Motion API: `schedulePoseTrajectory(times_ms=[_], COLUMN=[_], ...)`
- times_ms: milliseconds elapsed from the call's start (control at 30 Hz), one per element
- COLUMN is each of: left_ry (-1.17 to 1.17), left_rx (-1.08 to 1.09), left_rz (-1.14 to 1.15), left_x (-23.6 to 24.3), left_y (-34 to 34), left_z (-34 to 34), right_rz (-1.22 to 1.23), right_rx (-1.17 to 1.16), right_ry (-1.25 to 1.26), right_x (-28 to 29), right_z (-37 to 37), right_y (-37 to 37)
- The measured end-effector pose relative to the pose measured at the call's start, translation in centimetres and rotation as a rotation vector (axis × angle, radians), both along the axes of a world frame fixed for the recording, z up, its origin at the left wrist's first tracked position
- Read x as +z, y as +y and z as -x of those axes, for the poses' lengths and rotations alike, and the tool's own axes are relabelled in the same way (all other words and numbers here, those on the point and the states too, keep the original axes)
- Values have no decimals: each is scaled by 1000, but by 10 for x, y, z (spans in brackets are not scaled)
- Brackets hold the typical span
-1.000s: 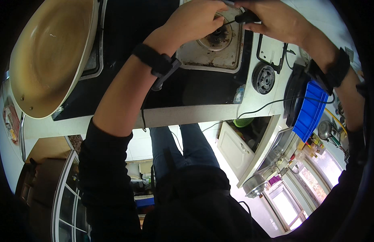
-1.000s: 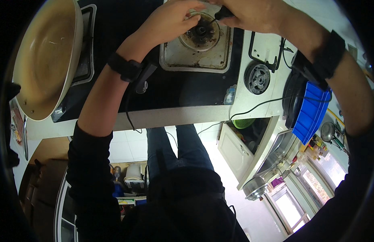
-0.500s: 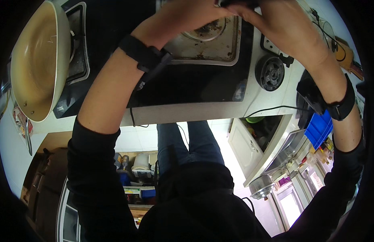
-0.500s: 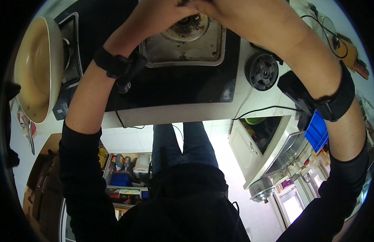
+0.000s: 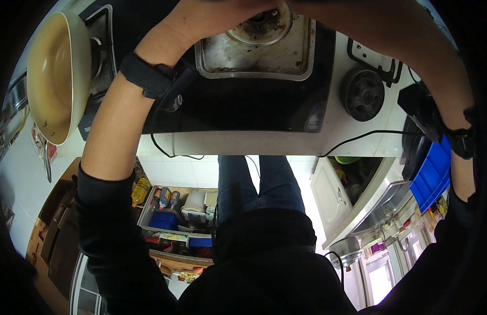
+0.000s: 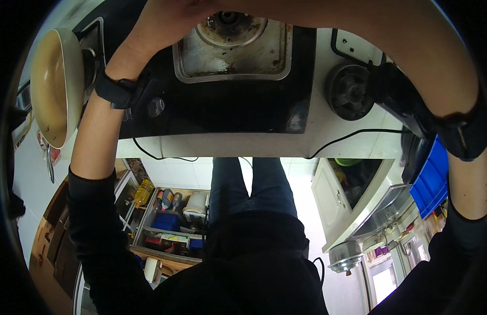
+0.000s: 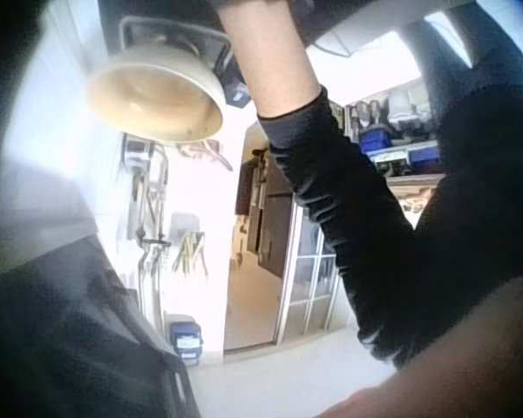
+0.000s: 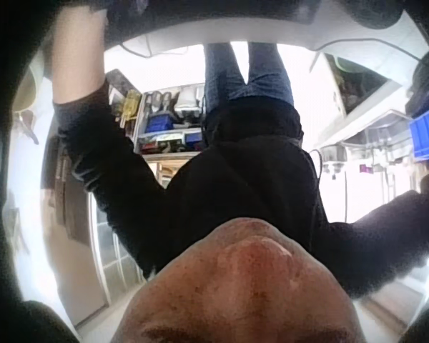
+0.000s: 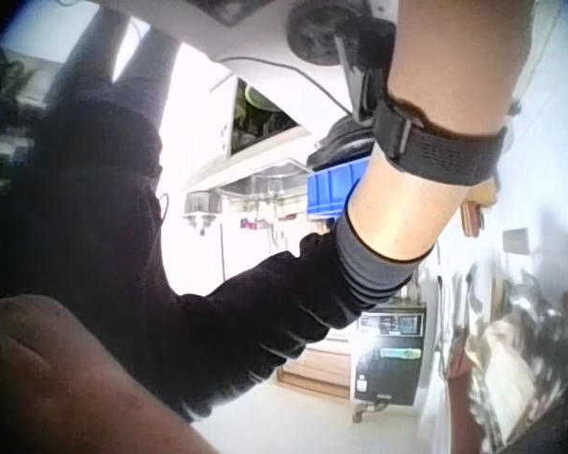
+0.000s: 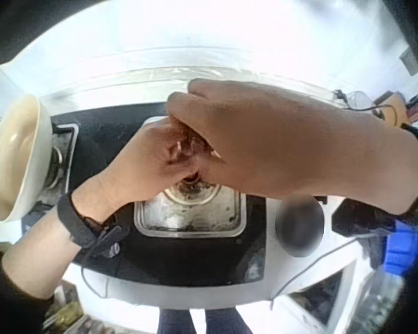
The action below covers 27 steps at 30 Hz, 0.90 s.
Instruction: The person uses a screwdriver to remove screws from a gas stove burner grate, then lifts the grate and burner cap. They continue unscrewing and removing the burner base, exposing the internal burner assembly. The person briefly walks away to retrieve another screwdriver and returns to continue disassembly.
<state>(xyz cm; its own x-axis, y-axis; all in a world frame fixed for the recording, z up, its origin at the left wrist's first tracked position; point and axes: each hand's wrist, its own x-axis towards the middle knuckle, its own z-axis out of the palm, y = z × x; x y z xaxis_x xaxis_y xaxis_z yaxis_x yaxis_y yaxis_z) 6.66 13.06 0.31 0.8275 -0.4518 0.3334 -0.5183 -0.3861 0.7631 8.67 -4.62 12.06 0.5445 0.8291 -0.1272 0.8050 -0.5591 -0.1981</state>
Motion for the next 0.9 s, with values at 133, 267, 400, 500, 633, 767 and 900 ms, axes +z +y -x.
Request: schedulePoseTrajectory(times_ms=[133, 267, 400, 500, 633, 767, 900], left_ry=[143, 72, 124, 215, 182, 19, 86], left_rx=[115, 198, 35, 123, 190, 101, 19], left_rz=[14, 23, 178, 96, -59, -41, -69], left_x=[-2, -9, -9, -5, -2, -7, -3], left_y=[-5, -3, 0, -2, -2, 1, -1], left_z=[-3, -4, -5, -10, -13, -12, -21], right_rz=[446, -44, -117, 117, 176, 9, 245], right_rx=[-174, 97, -94, -140, -61, 31, -102], right_ry=[-13, -157, 0, -248, -241, -324, -368], right_x=[16, -20, -8, -5, -13, -25, -23], right_z=[-8, -15, -8, -6, -16, -22, -20], right_y=[19, 9, 10, 12, 10, -2, -3])
